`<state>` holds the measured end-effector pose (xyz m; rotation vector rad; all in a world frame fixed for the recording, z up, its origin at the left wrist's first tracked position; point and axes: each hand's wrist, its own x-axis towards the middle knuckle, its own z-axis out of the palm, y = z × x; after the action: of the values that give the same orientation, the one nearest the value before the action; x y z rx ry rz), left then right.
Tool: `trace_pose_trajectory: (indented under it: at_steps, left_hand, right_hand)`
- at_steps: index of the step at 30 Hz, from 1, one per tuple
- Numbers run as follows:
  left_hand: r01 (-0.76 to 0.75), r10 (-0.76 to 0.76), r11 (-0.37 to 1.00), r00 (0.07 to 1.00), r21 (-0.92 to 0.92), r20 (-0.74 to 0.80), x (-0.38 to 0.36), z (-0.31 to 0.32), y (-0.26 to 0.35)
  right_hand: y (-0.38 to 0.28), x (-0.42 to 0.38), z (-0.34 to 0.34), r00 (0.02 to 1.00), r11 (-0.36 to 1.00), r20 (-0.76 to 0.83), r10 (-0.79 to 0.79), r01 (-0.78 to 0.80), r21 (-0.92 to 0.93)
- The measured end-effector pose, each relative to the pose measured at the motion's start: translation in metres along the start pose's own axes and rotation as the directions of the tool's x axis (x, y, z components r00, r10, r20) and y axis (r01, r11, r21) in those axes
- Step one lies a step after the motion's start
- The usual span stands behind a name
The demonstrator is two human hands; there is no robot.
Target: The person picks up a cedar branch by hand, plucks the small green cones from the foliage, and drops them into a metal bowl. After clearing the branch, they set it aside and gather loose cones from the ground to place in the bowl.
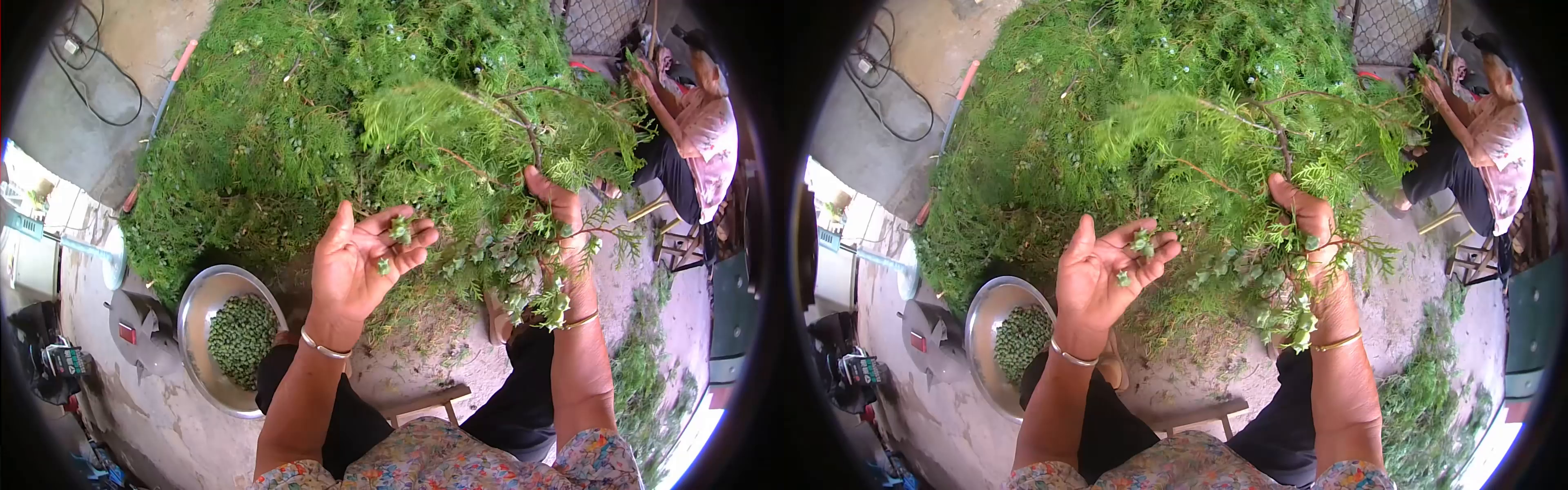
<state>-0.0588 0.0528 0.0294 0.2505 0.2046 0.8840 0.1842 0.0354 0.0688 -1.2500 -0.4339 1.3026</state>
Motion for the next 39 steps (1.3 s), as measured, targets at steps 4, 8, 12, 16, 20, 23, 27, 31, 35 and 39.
trace_pose_trajectory:
  at_steps: [4, 8, 12, 16, 20, 23, 27, 31, 35, 39]
  left_hand:
    - [0.008, -0.009, 0.998, 1.000, 0.063, 0.029, 0.001, -0.010, -0.001]
    - [-0.011, 0.018, 0.978, 0.999, 0.206, -0.035, -0.003, -0.003, -0.005]
    - [-0.007, 0.022, 0.960, 0.999, 0.280, -0.050, -0.002, 0.005, -0.011]
    - [-0.020, 0.081, 0.919, 0.987, 0.394, -0.138, -0.004, 0.007, -0.021]
    - [-0.004, 0.101, 0.883, 0.978, 0.469, -0.182, -0.005, 0.017, -0.022]
    - [0.007, 0.074, 0.910, 0.981, 0.414, -0.179, -0.006, 0.005, -0.020]
    - [0.026, 0.070, 0.913, 0.973, 0.408, -0.218, -0.006, 0.004, -0.018]
    - [-0.159, 0.343, 0.861, 0.882, 0.483, -0.322, -0.006, 0.001, -0.010]
    - [-0.143, 0.311, 0.851, 0.912, 0.505, -0.267, -0.020, 0.010, 0.024]
    - [-0.219, 0.587, 0.623, 0.765, 0.751, -0.265, -0.065, 0.022, 0.063]
  right_hand:
    - [0.002, 0.006, -0.005, 0.996, 0.905, -0.093, -0.003, -0.037, -0.424]
    - [0.018, -0.007, 0.018, 0.996, 0.964, 0.080, 0.028, -0.006, -0.266]
    - [0.035, -0.023, 0.040, 0.964, 0.997, 0.266, -0.002, 0.023, -0.076]
    - [0.033, -0.027, 0.045, 0.938, 0.964, 0.335, 0.088, 0.005, -0.267]
    - [0.039, -0.025, 0.044, 0.955, 0.947, 0.295, -0.030, 0.121, -0.298]
    - [0.040, -0.022, 0.042, 0.941, 0.901, 0.323, -0.101, 0.225, -0.372]
    - [0.041, -0.022, 0.041, 0.931, 0.846, 0.308, -0.196, 0.319, -0.427]
    - [0.038, -0.009, 0.025, 0.984, 0.861, 0.174, 0.044, 0.051, -0.507]
    - [0.022, -0.010, 0.025, 0.993, 0.964, -0.024, 0.113, -0.115, -0.240]
    - [0.017, -0.005, 0.018, 0.997, 0.994, 0.057, 0.044, -0.049, 0.094]
